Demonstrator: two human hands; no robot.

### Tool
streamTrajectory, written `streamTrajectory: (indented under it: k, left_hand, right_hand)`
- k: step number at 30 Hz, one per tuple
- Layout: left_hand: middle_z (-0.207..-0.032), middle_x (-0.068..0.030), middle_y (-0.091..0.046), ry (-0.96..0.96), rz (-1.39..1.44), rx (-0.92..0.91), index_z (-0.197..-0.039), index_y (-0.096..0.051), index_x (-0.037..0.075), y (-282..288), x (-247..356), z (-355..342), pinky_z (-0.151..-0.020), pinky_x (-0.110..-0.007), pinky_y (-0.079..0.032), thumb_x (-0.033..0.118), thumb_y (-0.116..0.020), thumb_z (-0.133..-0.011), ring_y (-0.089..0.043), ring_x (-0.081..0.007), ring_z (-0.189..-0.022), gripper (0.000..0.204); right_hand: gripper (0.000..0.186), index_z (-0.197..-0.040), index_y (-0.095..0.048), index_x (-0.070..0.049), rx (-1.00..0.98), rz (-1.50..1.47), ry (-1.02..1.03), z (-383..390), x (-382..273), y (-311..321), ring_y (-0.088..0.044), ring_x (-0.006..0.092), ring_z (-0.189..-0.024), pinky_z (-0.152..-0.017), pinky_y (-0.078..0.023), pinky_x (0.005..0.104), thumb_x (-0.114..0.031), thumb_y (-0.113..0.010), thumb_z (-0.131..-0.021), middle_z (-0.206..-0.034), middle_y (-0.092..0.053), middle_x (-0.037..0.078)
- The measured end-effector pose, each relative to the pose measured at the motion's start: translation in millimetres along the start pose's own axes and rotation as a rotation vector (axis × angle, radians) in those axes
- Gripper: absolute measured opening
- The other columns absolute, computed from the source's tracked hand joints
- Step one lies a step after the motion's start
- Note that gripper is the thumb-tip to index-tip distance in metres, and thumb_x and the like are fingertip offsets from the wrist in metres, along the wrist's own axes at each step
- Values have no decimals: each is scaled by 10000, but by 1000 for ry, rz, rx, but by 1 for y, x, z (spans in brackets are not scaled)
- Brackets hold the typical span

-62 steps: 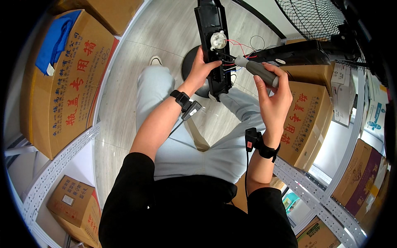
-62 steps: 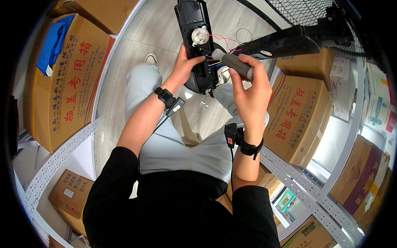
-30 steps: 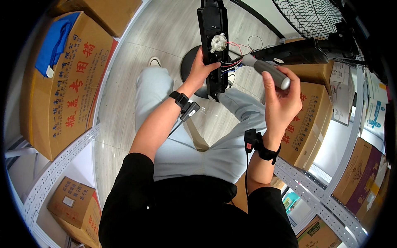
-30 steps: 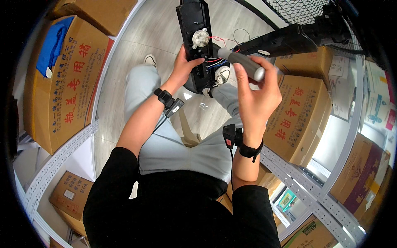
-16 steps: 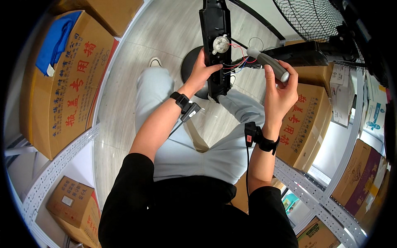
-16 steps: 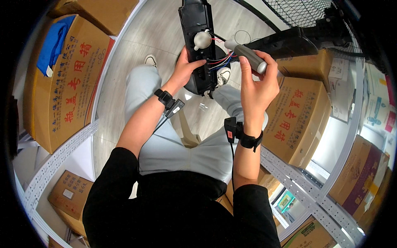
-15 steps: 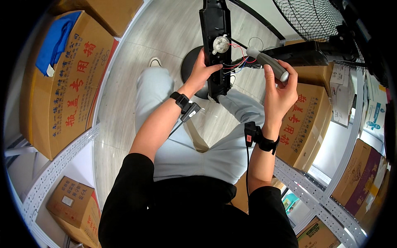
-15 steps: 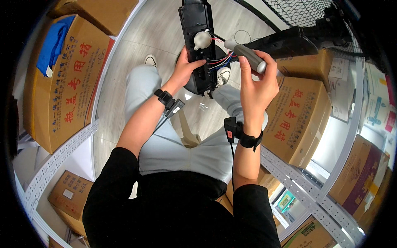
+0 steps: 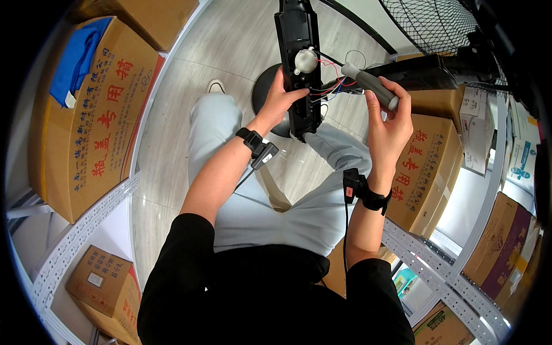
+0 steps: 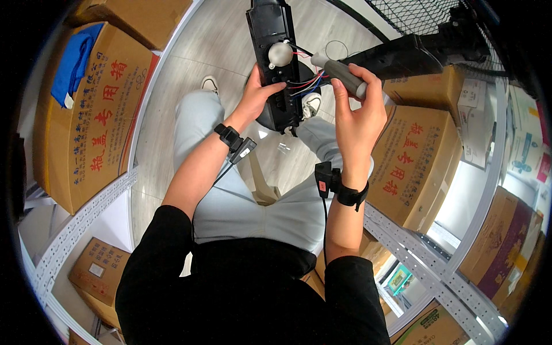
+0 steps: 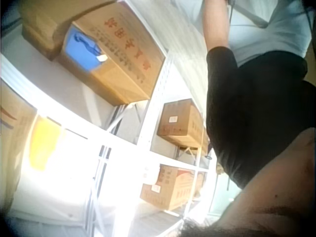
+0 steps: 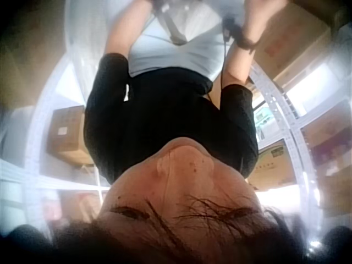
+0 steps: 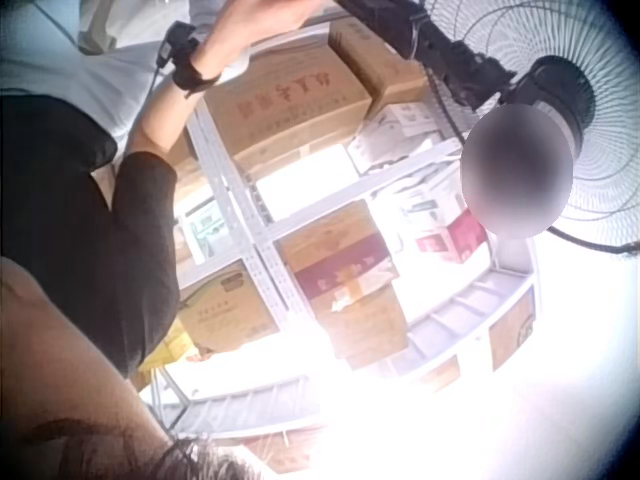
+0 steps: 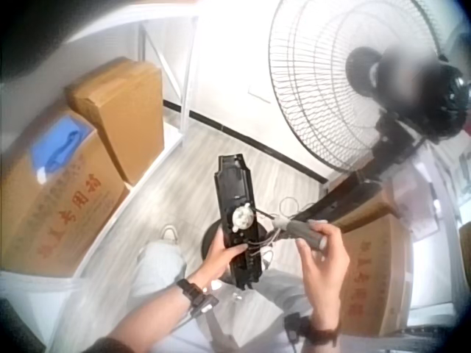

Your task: The person sits on the floor and uses a screwdriver to remove a white circular component from a black plastic housing. They then use a soldering iron to work on the component's wires before reinserting it into the housing and securing it with screws.

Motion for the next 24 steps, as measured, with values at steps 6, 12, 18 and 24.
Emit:
streamTrajectory:
  k: [6,12,18,24]
  left_hand:
    - [-1345,-47,-518,-11,-44,-7,-1423,-379,73,-3,3,1,-1071,-339,-400,-105,-676,-798,-497,-161,-1258,714]
    - [-1342,-43,-527,-10,-46,-7,-1401,-405,55,-2,2,2,-1061,-332,-415,-112,-677,-808,-503,-165,-1256,673]
    - [-1342,-45,-525,-3,-25,-29,-1405,-399,60,-7,5,3,-1066,-337,-408,-110,-679,-794,-504,-168,-1252,693]
    - [-1343,-48,-516,-1,7,25,-1408,-383,73,5,-2,0,-1076,-341,-396,-111,-674,-784,-499,-170,-1256,713]
  right_hand:
    - [336,-1109,-655,-55,-45,85,-149,-9,3,6,-710,162,-818,-712,-557,288,-215,-800,-851,-975,-719,98]
    - [341,-1082,-675,-55,-10,111,-207,-10,7,11,-710,155,-794,-704,-557,277,-241,-818,-834,-934,-721,89]
    - [316,-1070,-678,-59,92,2,-51,-3,-11,13,-703,142,-798,-710,-561,267,-190,-826,-824,-950,-719,76]
    - [307,-1067,-673,-45,82,-7,-6,-4,-23,16,-693,138,-817,-708,-564,260,-164,-822,-827,-999,-712,78]
Point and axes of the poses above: each hand's wrist, its own z-axis away from the middle knuckle, its own y-axis out of the back of the hand, x = y × z, the point moved 10 cm from there along -z, towards the middle knuckle
